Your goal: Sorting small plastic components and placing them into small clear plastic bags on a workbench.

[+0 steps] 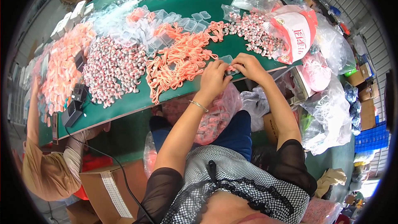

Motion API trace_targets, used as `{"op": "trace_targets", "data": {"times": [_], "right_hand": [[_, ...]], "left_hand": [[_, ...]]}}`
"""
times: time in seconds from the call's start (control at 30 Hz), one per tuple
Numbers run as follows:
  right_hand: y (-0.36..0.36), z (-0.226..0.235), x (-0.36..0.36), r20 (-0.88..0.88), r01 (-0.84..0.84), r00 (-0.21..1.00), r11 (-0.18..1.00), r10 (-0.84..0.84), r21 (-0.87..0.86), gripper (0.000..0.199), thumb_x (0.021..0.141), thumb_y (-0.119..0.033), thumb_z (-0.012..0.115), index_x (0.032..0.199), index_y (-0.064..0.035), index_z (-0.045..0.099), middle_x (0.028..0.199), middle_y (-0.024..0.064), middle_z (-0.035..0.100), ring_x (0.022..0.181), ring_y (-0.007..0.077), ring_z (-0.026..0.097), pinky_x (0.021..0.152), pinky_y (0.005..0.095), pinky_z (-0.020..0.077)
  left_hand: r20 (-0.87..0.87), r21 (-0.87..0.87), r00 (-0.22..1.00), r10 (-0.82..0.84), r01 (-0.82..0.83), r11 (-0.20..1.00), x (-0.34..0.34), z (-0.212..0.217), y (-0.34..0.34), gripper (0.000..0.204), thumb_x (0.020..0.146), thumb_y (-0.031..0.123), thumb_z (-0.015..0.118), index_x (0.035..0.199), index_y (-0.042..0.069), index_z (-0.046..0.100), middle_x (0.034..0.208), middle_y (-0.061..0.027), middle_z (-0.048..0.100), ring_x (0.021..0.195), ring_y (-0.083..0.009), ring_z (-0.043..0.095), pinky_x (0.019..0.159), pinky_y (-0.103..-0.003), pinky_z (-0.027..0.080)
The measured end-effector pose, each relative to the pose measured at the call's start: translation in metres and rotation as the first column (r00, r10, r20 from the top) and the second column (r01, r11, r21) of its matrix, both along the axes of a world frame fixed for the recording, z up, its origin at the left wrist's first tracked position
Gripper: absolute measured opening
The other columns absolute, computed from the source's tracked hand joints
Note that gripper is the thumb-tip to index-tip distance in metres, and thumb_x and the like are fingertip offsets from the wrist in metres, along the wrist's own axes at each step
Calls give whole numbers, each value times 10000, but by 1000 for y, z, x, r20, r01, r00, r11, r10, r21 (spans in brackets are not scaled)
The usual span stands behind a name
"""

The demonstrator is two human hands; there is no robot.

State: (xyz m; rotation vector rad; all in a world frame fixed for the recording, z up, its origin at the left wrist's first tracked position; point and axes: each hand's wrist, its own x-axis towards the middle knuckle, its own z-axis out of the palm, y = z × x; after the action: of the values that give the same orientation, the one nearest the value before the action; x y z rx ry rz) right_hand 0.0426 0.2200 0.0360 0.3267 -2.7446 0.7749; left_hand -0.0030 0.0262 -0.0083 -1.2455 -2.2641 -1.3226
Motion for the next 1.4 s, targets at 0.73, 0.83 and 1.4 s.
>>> {"op": "trace_targets", "data": {"times": [0.73, 0.83, 1.4], "right_hand": [[-11, -8, 6, -163, 109, 978, 985, -131, -136, 157, 821, -35, 668, 964, -14, 606, 811, 131, 581, 702, 266, 594, 624, 348, 476], [-21, -21, 24, -241, 97, 962, 984, -130, -147, 171, 841, -55, 677, 999, -5, 630, 909, 145, 635, 812, 303, 636, 716, 368, 509], [-36, -47, 35, -402, 195, 874, 954, -274, -227, 229, 828, -79, 726, 1041, -17, 672, 1031, 154, 678, 936, 302, 662, 809, 352, 533]], "left_hand": [[40, 27, 998, 42, -43, 999, 4, 9, 0, 649, 688, 99, 798, 1252, 47, 481, 1132, -175, 543, 1016, -370, 572, 844, -421, 498], [58, 30, 998, 11, -13, 999, 2, 7, 0, 649, 685, 97, 799, 1249, 31, 485, 1101, -176, 556, 1006, -370, 577, 837, -419, 499], [85, 3, 984, 154, -154, 988, 9, 6, -7, 188, 786, 135, 709, 924, 8, 690, 840, -149, 624, 809, -338, 631, 702, -426, 506]]}}
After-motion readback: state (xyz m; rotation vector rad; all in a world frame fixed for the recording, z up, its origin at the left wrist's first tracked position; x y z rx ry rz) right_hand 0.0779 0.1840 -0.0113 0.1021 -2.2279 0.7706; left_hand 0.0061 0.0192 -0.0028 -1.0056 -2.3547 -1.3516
